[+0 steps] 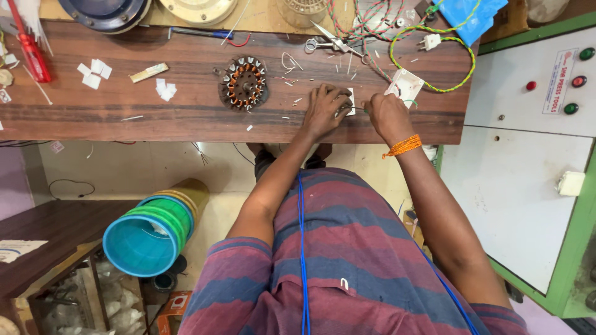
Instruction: The person wires a white switch and socket plate at a workbench. They insert wire ends into the switch box terminals, tighten the terminals with a screwdriver, cut and trim wire pieces with scissors, and handle pliers while fitting the wires into the box.
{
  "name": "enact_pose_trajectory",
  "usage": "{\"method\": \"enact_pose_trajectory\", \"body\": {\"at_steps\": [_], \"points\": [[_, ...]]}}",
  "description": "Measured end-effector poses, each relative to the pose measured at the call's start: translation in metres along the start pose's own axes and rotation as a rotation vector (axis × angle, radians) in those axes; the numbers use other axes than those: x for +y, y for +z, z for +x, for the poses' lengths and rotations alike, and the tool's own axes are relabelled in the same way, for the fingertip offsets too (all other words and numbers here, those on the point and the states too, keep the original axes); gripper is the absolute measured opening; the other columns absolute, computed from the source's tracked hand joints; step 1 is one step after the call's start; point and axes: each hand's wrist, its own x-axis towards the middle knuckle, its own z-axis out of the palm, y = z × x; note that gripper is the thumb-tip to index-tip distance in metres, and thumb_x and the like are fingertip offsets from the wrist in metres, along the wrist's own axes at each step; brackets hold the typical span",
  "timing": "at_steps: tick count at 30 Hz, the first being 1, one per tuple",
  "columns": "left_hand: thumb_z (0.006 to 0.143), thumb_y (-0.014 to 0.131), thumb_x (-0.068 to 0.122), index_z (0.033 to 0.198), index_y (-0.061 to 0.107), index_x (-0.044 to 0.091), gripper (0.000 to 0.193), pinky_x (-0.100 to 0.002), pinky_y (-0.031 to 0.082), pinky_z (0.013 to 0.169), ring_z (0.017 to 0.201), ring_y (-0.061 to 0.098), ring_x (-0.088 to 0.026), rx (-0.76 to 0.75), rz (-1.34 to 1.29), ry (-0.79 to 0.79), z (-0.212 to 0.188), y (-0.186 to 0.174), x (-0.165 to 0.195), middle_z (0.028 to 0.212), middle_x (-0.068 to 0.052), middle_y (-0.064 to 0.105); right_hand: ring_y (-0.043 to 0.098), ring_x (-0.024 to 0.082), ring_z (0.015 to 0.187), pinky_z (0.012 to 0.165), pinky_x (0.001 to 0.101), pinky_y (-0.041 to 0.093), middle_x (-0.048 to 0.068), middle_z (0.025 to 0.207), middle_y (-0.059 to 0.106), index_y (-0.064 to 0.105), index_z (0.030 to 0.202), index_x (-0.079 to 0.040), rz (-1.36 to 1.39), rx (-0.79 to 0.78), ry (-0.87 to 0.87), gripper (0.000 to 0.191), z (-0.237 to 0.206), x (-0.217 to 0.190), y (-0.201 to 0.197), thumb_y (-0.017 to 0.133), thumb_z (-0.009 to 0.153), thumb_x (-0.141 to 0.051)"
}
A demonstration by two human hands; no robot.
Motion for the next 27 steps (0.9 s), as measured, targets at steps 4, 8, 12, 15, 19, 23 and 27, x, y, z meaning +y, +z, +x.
{"method": "enact_pose_trajectory", "body": {"at_steps": [4,8,12,15,19,23,27], "points": [[0.087,0.078,0.026,0.101,0.07,0.017,0.018,-0.05,0.036,0.098,0.119,0.051,-0.029,-0.008,-0.054,0.01,0.01,0.008,0.01,0.126,0.0,0.066,0.073,0.037,0.091,0.079,0.0493,0.056,0.02,0.098,0.076,0.072,0.103,-0.002,0.394,0.118,0.026,0.026,-0.028,0.037,-0.004,0.078,0.087,-0.023],[0.082,0.078,0.025,0.109,0.069,0.012,0.031,-0.053,0.038,0.098,0.117,0.049,-0.036,0.042,-0.07,0.074,0.015,0.008,0.026,0.128,-0.012,0.061,0.074,0.035,0.089,0.076,0.047,0.058,0.021,0.102,0.072,0.067,0.122,-0.002,0.633,0.145,0.164,0.034,-0.066,0.064,0.004,0.074,0.091,-0.013],[0.091,0.075,0.011,0.111,0.07,0.013,0.021,-0.049,0.043,0.102,0.112,0.051,-0.031,0.046,0.08,-0.014,0.011,0.011,0.048,0.127,-0.007,0.062,0.071,0.031,0.097,0.077,0.0428,0.058,0.019,0.118,0.068,0.059,0.133,0.0,0.88,0.263,0.166,0.049,-0.061,0.088,0.022,0.075,0.087,-0.007],[0.088,0.076,0.009,0.105,0.07,0.011,0.019,-0.047,0.043,0.097,0.112,0.051,-0.036,0.12,0.13,-0.031,0.008,0.01,0.073,0.122,-0.008,0.063,0.071,0.028,0.104,0.084,0.038,0.059,0.019,0.123,0.067,0.057,0.133,0.002,0.973,0.425,0.073,0.046,-0.051,0.121,0.024,0.072,0.091,-0.005],[0.085,0.074,0.008,0.105,0.071,0.011,0.021,-0.047,0.042,0.096,0.109,0.051,-0.035,0.115,0.146,-0.078,0.023,0.015,0.116,0.12,-0.008,0.064,0.072,0.026,0.098,0.08,0.0368,0.061,0.017,0.11,0.073,0.066,0.121,0.004,0.81,0.621,0.19,0.023,-0.068,0.173,0.019,0.069,0.099,-0.004],[0.091,0.075,0.011,0.108,0.069,0.01,0.018,-0.047,0.044,0.097,0.11,0.054,-0.033,-0.119,0.089,0.039,0.091,0.055,0.132,0.113,-0.006,0.064,0.07,0.021,0.086,0.073,0.0345,0.059,0.013,0.099,0.072,0.07,0.115,0.002,1.159,0.493,0.377,0.016,-0.089,0.228,0.011,0.065,0.102,-0.006],[0.079,0.068,0.004,0.118,0.067,0.009,0.039,-0.047,0.044,0.097,0.115,0.053,-0.034,-0.168,0.182,0.218,0.182,0.126,0.14,0.122,-0.01,0.064,0.066,0.023,0.106,0.09,0.0351,0.055,0.015,0.122,0.065,0.068,0.125,0.001,0.742,0.743,0.187,0.034,-0.075,0.284,-0.014,0.076,0.093,0.001]]}}
